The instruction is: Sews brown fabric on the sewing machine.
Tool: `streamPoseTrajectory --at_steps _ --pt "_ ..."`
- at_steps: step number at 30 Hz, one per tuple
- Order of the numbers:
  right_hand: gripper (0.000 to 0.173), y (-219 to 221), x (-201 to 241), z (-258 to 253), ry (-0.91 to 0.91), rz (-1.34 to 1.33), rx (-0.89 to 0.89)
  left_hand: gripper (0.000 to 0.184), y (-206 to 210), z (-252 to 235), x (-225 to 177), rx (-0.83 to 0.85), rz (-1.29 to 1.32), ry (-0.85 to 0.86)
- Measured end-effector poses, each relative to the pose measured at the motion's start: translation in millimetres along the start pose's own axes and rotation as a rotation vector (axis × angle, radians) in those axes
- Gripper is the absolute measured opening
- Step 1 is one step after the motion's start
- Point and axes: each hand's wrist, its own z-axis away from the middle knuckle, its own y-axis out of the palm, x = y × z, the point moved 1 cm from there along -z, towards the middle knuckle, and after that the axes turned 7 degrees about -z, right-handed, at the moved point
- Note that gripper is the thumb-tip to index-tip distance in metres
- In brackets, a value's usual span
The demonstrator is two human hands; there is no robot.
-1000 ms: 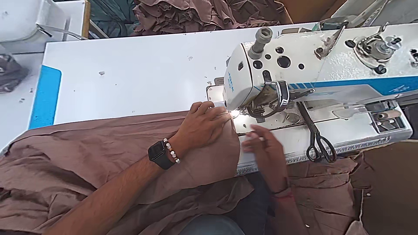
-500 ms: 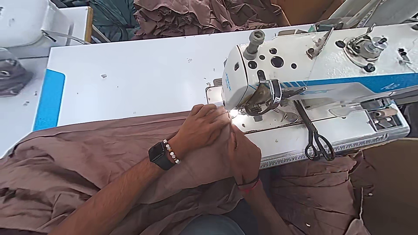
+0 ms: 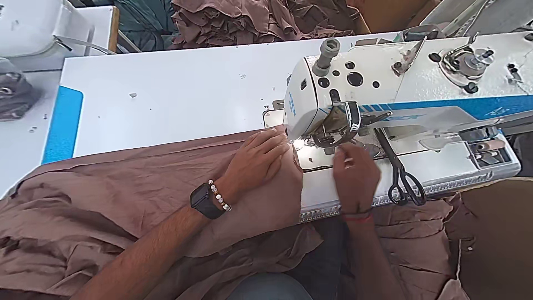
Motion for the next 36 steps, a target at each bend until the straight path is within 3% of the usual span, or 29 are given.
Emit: streamPoseTrajectory --at_steps 4,8,15,20,25,29,32,36 --pt "0.028 -26 -40 -31 -0.050 0.104 0.099 0.035 0 0 8 -0.018 0.014 0.084" --pt "0.019 -4 -25 -12 -0.161 -0.062 0.252 0.036 -2 -1 11 -0.008 0.031 0.113" --pt "0.020 51 26 29 -0.310 -0.056 -0.062 0.039 -2 -2 20 0.018 0.037 0.147" --pt "0.038 53 29 56 -0.441 -0.047 0.025 0.037 -3 -10 39 0.060 0.008 0.265" --pt "0.033 58 34 63 -0.373 0.053 -0.069 0.037 -5 -18 47 0.055 -0.022 0.330" --pt "0.026 56 37 58 -0.237 0.071 -0.164 0.048 -2 -6 13 0.059 -0.051 0.161" --pt "0.036 53 38 39 -0.059 0.040 -0.057 0.065 3 10 -12 0.096 -0.113 0.003" --pt "0.026 43 64 14 0.039 -0.030 0.146 0.050 2 12 -13 -0.008 -0.067 -0.002"
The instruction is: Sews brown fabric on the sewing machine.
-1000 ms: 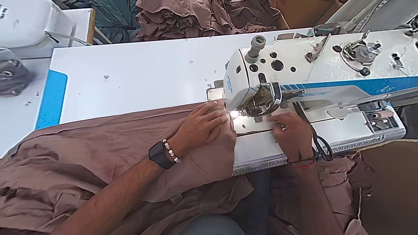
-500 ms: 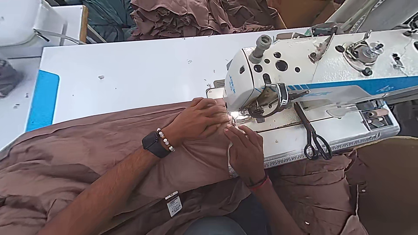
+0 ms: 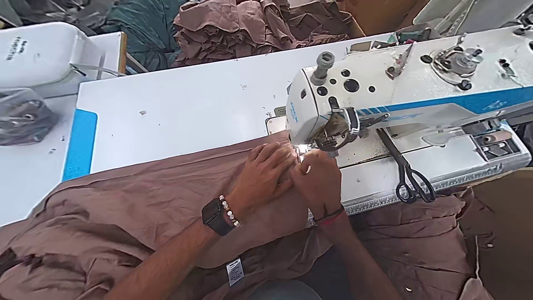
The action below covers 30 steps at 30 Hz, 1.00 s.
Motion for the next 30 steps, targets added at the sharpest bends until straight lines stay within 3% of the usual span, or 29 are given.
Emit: streamPoseTrajectory --at_steps 2,5,9,13,17,21,24,30 --pt "0.022 -2 4 10 0.059 -0.141 0.013 0.044 -1 0 3 0.010 0.027 0.025" --pt "0.049 4 -1 54 0.163 -0.453 0.061 0.042 -2 -1 4 0.024 0.012 0.019" --pt "0.044 -6 -4 86 0.207 -0.729 0.030 0.038 -1 -3 1 -0.034 -0.040 0.037" --pt "0.042 -11 -5 66 0.180 -0.570 0.002 0.030 -1 -13 0 -0.158 -0.113 0.108" --pt "0.051 -10 -8 68 0.242 -0.441 0.071 0.034 -3 -2 -12 -0.050 -0.165 0.019" --pt "0.047 -14 -5 84 0.229 -0.570 0.097 0.036 -2 4 -12 -0.022 -0.121 -0.028" --pt "0.044 -24 0 89 0.182 -0.572 0.079 0.036 -3 1 -6 -0.036 -0.119 0.008" --pt "0.045 -44 9 88 0.053 -0.284 0.048 0.033 -3 -12 13 -0.098 -0.081 0.148"
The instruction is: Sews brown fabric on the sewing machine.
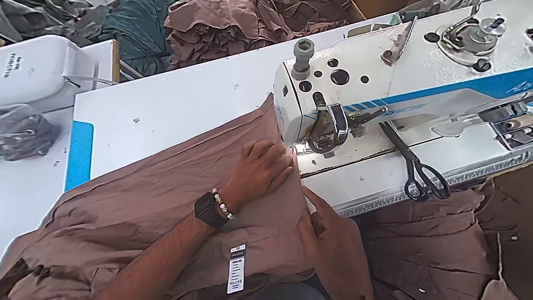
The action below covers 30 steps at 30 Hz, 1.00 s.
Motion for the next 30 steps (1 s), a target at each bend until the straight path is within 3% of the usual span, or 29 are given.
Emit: streamPoseTrajectory --at_steps 5,8,10,12,14,16,19,21,24,25,27,30 --pt "0.041 -17 16 -27 -0.127 0.253 0.019 0.027 2 -14 17 -0.093 0.022 0.147" --pt "0.043 -10 17 -62 -0.070 0.365 0.129 0.027 -1 -15 17 -0.034 -0.003 0.187" --pt "0.046 4 5 -88 0.047 0.445 0.258 0.027 -8 -9 3 0.087 0.070 0.064" --pt "0.050 13 -10 -94 0.060 0.459 0.264 0.028 -10 -2 -8 0.164 0.254 -0.168" --pt "0.051 10 -28 -76 -0.005 0.383 0.184 0.032 -12 8 -13 0.187 0.371 -0.299" --pt "0.049 -2 -45 -48 -0.091 0.226 0.153 0.036 -11 16 -15 0.212 0.320 -0.255" --pt "0.022 -10 -55 5 -0.315 0.176 0.188 0.038 -4 22 -25 0.174 0.173 -0.166" --pt "0.011 1 -57 41 -0.483 0.279 0.382 0.035 -4 21 -30 0.158 0.137 -0.142" --pt "0.008 13 -53 61 -0.435 0.296 0.788 0.033 -10 14 -26 0.182 0.127 -0.107" --pt "0.009 11 -48 53 -0.414 0.193 0.775 0.033 -10 12 -23 0.168 0.127 -0.094" --pt "0.020 6 -33 24 -0.369 0.028 0.411 0.031 -5 11 -20 0.095 0.138 -0.068" --pt "0.026 8 -27 -35 -0.211 0.120 -0.025 0.030 -4 14 -19 0.064 0.137 -0.076"
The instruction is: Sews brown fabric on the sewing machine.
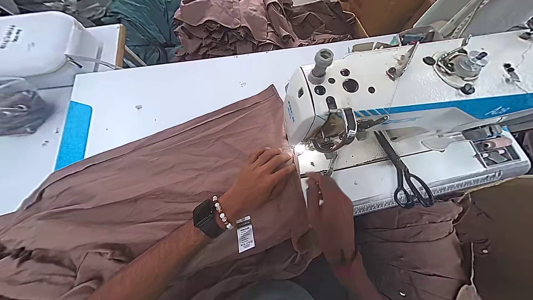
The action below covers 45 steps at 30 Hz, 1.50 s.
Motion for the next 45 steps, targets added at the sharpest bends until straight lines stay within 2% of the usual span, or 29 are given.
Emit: streamPoseTrajectory --at_steps 3,11,15,18,21,26,32,36,38,40,43,45 --pt "0.027 15 -13 -20 0.145 0.082 -0.039 0.033 1 -2 -2 -0.002 -0.035 -0.063" --pt "0.026 27 -3 -16 0.227 0.170 -0.001 0.036 4 -3 0 0.024 -0.054 -0.107" --pt "0.029 28 -8 -15 0.132 0.188 -0.043 0.042 7 -3 0 0.065 -0.102 -0.142" --pt "0.031 33 -13 -9 -0.042 0.235 -0.102 0.047 9 -3 -1 0.074 -0.157 -0.182" --pt "0.034 33 -15 -3 -0.156 0.328 -0.090 0.040 7 -2 -2 0.005 -0.144 -0.147" --pt "0.034 29 -7 -13 -0.151 0.484 0.029 0.036 7 -4 1 0.023 -0.122 -0.096" --pt "0.033 33 -5 -34 -0.145 0.507 0.043 0.033 5 -17 14 0.015 -0.119 -0.037" --pt "0.032 17 -12 5 -0.154 0.222 -0.014 0.038 -3 -7 0 0.106 -0.047 0.028" --pt "0.034 8 -18 40 -0.156 0.167 0.029 0.039 -3 -2 -4 0.112 0.008 0.065" --pt "0.026 1 -24 68 -0.162 0.178 0.057 0.039 -3 3 -7 0.113 0.024 0.076" --pt "0.018 -17 -31 76 -0.157 0.248 -0.144 0.039 -2 2 -10 0.080 -0.007 0.057" --pt "0.017 -31 -29 70 -0.116 0.285 -0.196 0.039 -1 4 -13 0.070 -0.009 0.031"
